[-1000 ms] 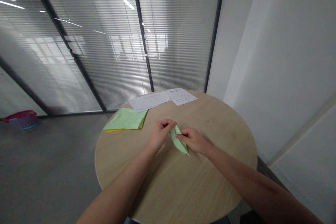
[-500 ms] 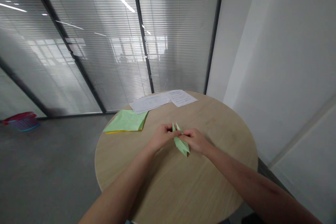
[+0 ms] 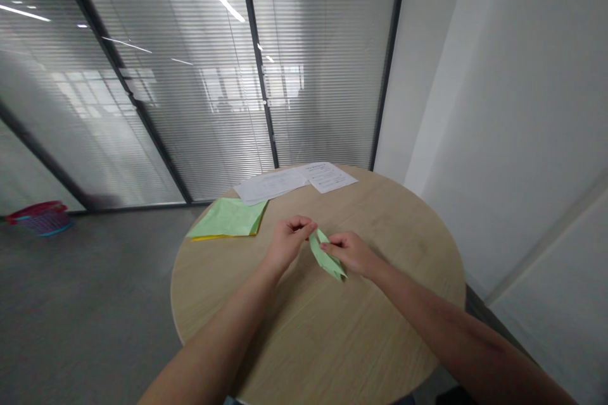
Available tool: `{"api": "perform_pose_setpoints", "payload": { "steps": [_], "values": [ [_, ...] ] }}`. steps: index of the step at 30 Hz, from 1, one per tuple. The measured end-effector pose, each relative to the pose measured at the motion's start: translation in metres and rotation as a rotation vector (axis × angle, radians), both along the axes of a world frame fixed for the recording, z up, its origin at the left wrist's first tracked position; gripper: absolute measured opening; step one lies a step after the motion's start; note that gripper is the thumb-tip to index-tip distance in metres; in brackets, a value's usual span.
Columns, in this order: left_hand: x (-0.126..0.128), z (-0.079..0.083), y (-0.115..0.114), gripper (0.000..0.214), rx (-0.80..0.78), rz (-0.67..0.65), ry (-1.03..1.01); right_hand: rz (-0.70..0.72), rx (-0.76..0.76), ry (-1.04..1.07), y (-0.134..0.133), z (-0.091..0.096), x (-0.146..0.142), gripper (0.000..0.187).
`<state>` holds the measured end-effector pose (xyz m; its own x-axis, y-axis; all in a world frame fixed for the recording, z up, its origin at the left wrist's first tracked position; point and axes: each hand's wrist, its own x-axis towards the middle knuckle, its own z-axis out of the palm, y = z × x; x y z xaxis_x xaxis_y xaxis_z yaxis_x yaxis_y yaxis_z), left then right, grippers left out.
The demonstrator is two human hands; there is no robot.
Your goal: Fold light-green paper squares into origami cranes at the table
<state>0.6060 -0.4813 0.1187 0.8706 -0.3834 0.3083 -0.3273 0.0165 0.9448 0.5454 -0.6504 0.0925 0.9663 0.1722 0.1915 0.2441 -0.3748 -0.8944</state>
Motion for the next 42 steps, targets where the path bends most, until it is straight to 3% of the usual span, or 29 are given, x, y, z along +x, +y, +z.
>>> {"api": "perform_pose_setpoints", "payload": {
  "steps": [4, 7, 10, 12, 17, 20, 26, 35, 42],
  "values": [
    [0.002, 0.0, 0.002, 0.023, -0.1, 0.042, 0.021, 0.024, -0.021, 0.02, -0.002, -0.002, 0.001, 0.04],
    [0.008, 0.004, 0.008, 0.025, -0.249, 0.184, 0.06, 0.023, -0.043, 0.007, -0.003, -0.004, 0.002, 0.041],
    [0.013, 0.006, 0.012, 0.027, -0.239, 0.262, 0.016, -0.058, 0.011, -0.014, -0.007, -0.005, 0.005, 0.038],
    [0.012, 0.004, 0.01, 0.029, -0.172, 0.221, 0.026, -0.111, 0.066, -0.027, -0.01, -0.005, 0.008, 0.036],
    [0.002, -0.01, -0.004, 0.033, 0.095, -0.086, 0.127, -0.19, 0.16, -0.095, -0.016, -0.004, 0.011, 0.032],
    [0.0, -0.016, -0.008, 0.033, 0.179, -0.181, 0.126, -0.195, 0.163, -0.143, -0.017, -0.004, 0.011, 0.03],
    [0.006, -0.02, -0.007, 0.03, 0.206, -0.165, 0.089, -0.169, 0.179, -0.133, -0.013, -0.005, 0.009, 0.03],
    [0.008, -0.018, -0.004, 0.025, 0.193, -0.051, -0.029, -0.052, 0.326, -0.05, -0.008, -0.008, 0.013, 0.027],
    [0.004, -0.013, -0.003, 0.028, 0.213, -0.071, -0.034, -0.156, 0.235, -0.01, -0.012, -0.011, 0.014, 0.025]
  ]
}}
